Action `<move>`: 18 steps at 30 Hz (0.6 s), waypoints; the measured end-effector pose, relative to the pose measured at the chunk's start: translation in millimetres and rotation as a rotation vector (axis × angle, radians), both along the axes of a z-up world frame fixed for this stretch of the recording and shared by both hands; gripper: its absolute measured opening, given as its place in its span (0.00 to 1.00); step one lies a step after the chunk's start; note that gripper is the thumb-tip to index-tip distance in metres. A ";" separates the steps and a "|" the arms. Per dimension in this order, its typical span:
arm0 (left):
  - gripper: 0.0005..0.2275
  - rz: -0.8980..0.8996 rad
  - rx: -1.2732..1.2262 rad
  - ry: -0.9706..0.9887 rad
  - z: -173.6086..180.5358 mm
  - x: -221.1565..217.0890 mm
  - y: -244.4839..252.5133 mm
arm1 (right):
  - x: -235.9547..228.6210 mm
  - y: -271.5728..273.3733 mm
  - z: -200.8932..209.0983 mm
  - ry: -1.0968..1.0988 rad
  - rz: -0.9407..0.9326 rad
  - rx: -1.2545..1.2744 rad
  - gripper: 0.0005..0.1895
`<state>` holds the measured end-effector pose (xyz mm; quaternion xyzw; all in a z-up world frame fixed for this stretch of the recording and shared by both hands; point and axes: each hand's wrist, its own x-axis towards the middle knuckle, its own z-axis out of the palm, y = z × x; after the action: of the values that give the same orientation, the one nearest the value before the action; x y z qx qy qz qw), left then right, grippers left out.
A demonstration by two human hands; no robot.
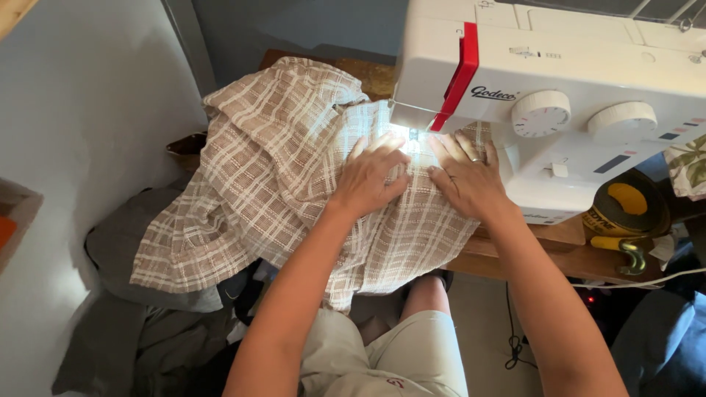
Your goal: Sewing a large piece of checkered fabric using a sewing machine
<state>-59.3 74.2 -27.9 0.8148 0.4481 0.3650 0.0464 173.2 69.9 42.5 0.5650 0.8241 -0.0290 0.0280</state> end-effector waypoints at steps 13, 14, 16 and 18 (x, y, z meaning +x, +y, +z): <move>0.16 0.010 -0.041 0.015 -10.8 -0.3 19.8 | -1.3 19.8 -4.1 -0.008 -0.026 -0.033 0.37; 0.18 0.006 -0.068 0.010 -8.9 -0.2 19.8 | 0.1 22.5 -7.4 -0.012 -0.019 -0.020 0.37; 0.20 0.001 -0.096 0.004 -2.2 -0.1 17.9 | 5.1 29.3 -17.0 -0.018 -0.013 -0.007 0.38; 0.21 0.000 -0.130 0.019 8.2 -2.4 14.3 | 10.6 38.2 -30.0 0.003 -0.027 -0.004 0.37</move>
<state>-61.7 88.5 -19.8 0.8135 0.4713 0.3271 0.0950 183.8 108.1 12.5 0.5761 0.8163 -0.0319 0.0274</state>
